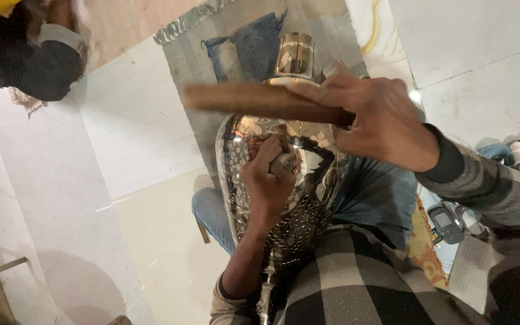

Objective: The person sits on the floor with a large engraved brass vase held between their legs and decorates its surface by hand. They position a small chisel-like punch against the floral pattern with one hand and strike it with a wooden mallet held in the other hand, working across different areas of the vase body.

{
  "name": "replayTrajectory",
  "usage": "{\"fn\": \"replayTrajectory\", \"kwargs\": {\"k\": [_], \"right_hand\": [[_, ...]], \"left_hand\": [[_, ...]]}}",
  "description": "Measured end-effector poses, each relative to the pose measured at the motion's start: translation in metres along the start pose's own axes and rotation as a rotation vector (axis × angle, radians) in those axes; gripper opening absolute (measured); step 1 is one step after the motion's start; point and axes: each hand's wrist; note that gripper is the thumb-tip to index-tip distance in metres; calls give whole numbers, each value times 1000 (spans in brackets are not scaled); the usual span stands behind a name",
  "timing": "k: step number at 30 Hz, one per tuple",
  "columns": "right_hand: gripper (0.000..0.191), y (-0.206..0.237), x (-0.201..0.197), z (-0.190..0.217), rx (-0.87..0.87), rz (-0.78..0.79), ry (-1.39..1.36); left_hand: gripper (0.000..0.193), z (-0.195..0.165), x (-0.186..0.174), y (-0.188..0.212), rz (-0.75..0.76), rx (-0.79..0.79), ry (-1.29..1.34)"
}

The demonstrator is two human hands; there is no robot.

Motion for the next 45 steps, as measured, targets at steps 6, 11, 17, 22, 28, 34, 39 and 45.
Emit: {"fn": "replayTrajectory", "kwargs": {"k": [6,11,17,22,28,34,39,45], "right_hand": [[83,-9,-11,11,-21,-15,-29],[92,-14,-20,20,140,293,51],[86,-12,-16,19,-34,167,87],[88,9,-13,4,97,118,11],[80,61,47,-18,229,-308,-366],[84,164,155,-6,811,-606,-970],[78,230,183,3,869,-470,-782],[72,230,180,13,947,-508,-795]], "left_hand": [[33,1,-1,1,11,65,0],[29,0,-1,3,25,6,-64],[39,4,0,7,-10,107,-43],[34,8,2,8,37,-15,-25],[19,10,-4,-8,-48,-151,493],[23,13,-2,-35,220,13,393],[60,16,-3,-66,598,157,381],[56,15,5,-96,777,446,116]]}}
Point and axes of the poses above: each hand's wrist, its own y-axis away from the middle knuckle, its own x-axis out of the palm, z = x × y
